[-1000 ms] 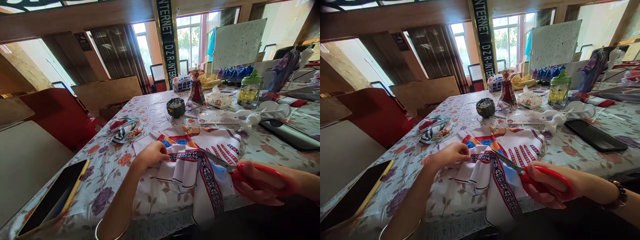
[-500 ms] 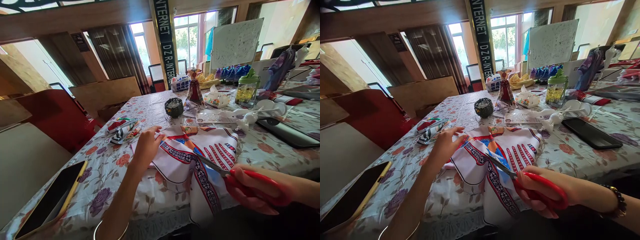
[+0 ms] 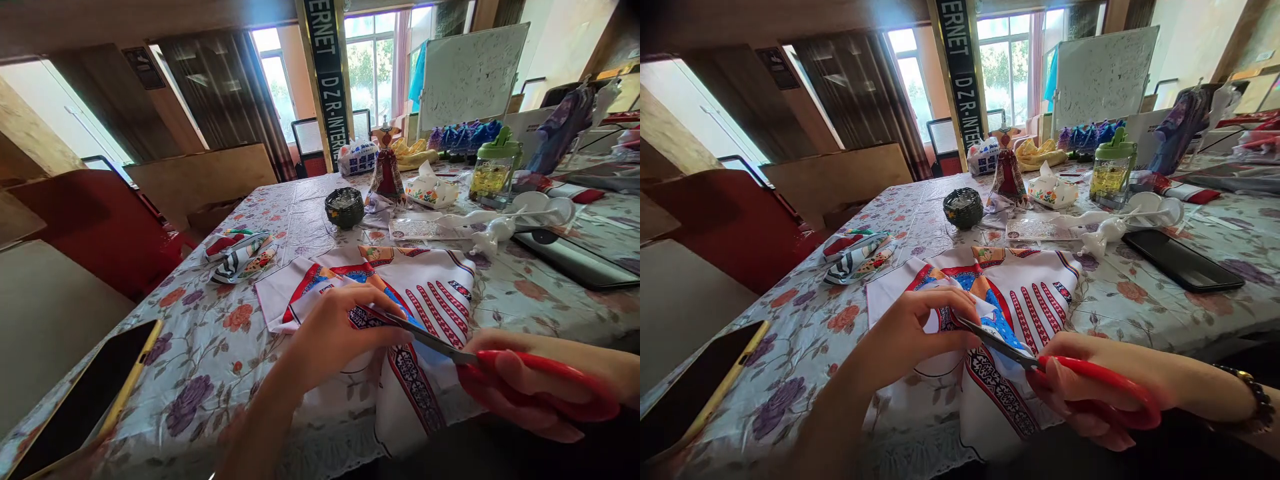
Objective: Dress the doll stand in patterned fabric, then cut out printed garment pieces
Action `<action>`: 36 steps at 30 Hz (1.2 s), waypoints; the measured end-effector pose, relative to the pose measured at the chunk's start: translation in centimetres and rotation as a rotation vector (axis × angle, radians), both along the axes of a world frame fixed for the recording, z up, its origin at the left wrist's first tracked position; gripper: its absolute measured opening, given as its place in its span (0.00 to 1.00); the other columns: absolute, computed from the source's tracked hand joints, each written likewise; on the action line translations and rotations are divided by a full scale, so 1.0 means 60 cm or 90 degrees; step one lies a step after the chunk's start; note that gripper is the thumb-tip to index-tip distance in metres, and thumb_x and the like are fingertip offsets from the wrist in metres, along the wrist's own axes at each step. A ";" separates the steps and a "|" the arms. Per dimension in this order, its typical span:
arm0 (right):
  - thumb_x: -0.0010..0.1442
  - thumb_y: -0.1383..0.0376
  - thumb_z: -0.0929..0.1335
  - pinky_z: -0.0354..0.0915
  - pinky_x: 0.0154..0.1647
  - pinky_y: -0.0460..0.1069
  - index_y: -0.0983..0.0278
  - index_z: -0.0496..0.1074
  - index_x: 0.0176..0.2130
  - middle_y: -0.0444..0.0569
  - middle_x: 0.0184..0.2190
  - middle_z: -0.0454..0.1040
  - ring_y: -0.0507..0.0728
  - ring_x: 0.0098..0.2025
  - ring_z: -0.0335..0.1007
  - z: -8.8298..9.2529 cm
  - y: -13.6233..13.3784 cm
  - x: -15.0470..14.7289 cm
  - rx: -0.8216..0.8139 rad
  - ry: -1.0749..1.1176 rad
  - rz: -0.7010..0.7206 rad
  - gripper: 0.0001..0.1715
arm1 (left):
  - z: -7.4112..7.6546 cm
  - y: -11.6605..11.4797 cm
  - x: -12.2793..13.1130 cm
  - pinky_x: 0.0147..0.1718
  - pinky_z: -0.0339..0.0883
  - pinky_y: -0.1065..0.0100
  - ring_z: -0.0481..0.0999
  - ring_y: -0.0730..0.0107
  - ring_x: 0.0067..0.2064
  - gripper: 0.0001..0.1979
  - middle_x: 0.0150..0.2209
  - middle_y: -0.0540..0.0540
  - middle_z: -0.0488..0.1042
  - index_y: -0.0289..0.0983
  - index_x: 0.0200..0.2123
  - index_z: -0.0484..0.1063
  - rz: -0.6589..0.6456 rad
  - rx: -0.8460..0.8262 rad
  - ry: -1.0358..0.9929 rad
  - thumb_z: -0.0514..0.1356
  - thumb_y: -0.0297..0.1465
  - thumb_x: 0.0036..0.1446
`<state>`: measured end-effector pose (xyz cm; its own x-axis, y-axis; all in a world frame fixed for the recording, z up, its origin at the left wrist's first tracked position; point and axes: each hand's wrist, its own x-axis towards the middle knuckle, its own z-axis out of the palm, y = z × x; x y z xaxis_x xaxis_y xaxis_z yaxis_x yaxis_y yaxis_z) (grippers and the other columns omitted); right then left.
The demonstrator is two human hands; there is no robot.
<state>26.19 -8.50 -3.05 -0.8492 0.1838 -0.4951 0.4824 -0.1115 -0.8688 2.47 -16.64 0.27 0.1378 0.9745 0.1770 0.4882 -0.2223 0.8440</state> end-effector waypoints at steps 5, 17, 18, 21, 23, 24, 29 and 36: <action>0.34 0.25 0.57 0.51 0.16 0.44 0.64 0.58 0.29 0.41 0.23 0.59 0.42 0.14 0.48 0.001 0.002 -0.001 0.026 -0.036 0.027 0.47 | -0.006 0.003 -0.005 0.46 0.63 0.67 0.73 0.66 0.44 0.07 0.34 0.48 0.76 0.36 0.31 0.77 -0.013 0.000 -0.009 0.68 0.29 0.45; 0.42 0.30 0.60 0.48 0.15 0.41 0.65 0.60 0.36 0.42 0.26 0.59 0.42 0.18 0.50 -0.013 0.022 0.003 0.006 0.010 0.045 0.43 | -0.020 0.013 -0.009 0.43 0.65 0.67 0.74 0.67 0.40 0.04 0.32 0.48 0.77 0.36 0.28 0.77 0.007 0.040 -0.055 0.68 0.29 0.46; 0.44 0.32 0.61 0.49 0.16 0.40 0.65 0.61 0.37 0.42 0.26 0.59 0.42 0.18 0.50 -0.013 0.023 0.002 0.002 0.008 0.043 0.41 | -0.021 0.013 -0.009 0.43 0.65 0.67 0.74 0.67 0.40 0.04 0.32 0.48 0.77 0.36 0.28 0.77 0.007 0.039 -0.058 0.68 0.29 0.46; 0.51 0.42 0.65 0.50 0.18 0.40 0.66 0.61 0.37 0.43 0.27 0.59 0.42 0.20 0.52 -0.010 0.025 -0.002 0.011 -0.014 0.043 0.31 | -0.024 0.014 -0.010 0.42 0.65 0.67 0.74 0.67 0.38 0.05 0.32 0.48 0.77 0.36 0.28 0.77 0.016 0.020 -0.062 0.68 0.30 0.46; 0.53 0.46 0.66 0.50 0.18 0.40 0.66 0.61 0.36 0.43 0.27 0.59 0.42 0.20 0.53 -0.006 0.026 -0.007 0.022 -0.023 0.051 0.27 | -0.026 0.013 -0.010 0.42 0.66 0.66 0.74 0.67 0.39 0.05 0.33 0.48 0.77 0.37 0.29 0.77 0.027 0.006 -0.069 0.68 0.30 0.46; 0.52 0.46 0.66 0.50 0.18 0.40 0.66 0.61 0.36 0.43 0.27 0.59 0.43 0.20 0.54 -0.005 0.026 -0.009 0.025 -0.022 0.056 0.26 | -0.026 0.013 -0.011 0.42 0.66 0.66 0.74 0.67 0.39 0.05 0.33 0.48 0.77 0.37 0.29 0.76 0.034 0.004 -0.072 0.68 0.30 0.46; 0.53 0.42 0.64 0.52 0.19 0.40 0.66 0.60 0.36 0.43 0.28 0.59 0.43 0.21 0.54 -0.012 0.031 -0.014 -0.011 -0.033 0.042 0.30 | -0.027 0.012 -0.011 0.41 0.66 0.67 0.74 0.66 0.39 0.07 0.32 0.49 0.77 0.37 0.28 0.77 0.070 -0.003 -0.064 0.69 0.31 0.44; 0.57 0.45 0.63 0.54 0.24 0.43 0.65 0.63 0.40 0.43 0.27 0.61 0.46 0.24 0.56 -0.026 0.041 -0.019 0.037 0.053 0.086 0.26 | -0.026 0.011 -0.006 0.38 0.66 0.69 0.73 0.70 0.36 0.05 0.31 0.50 0.77 0.37 0.29 0.77 0.058 -0.024 -0.078 0.69 0.28 0.45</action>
<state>25.07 -6.07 -4.60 -0.9057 0.0924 -0.4138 0.4157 0.0012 -0.9095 2.11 -15.95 -1.27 0.0278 0.9882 0.1504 0.3982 -0.1490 0.9051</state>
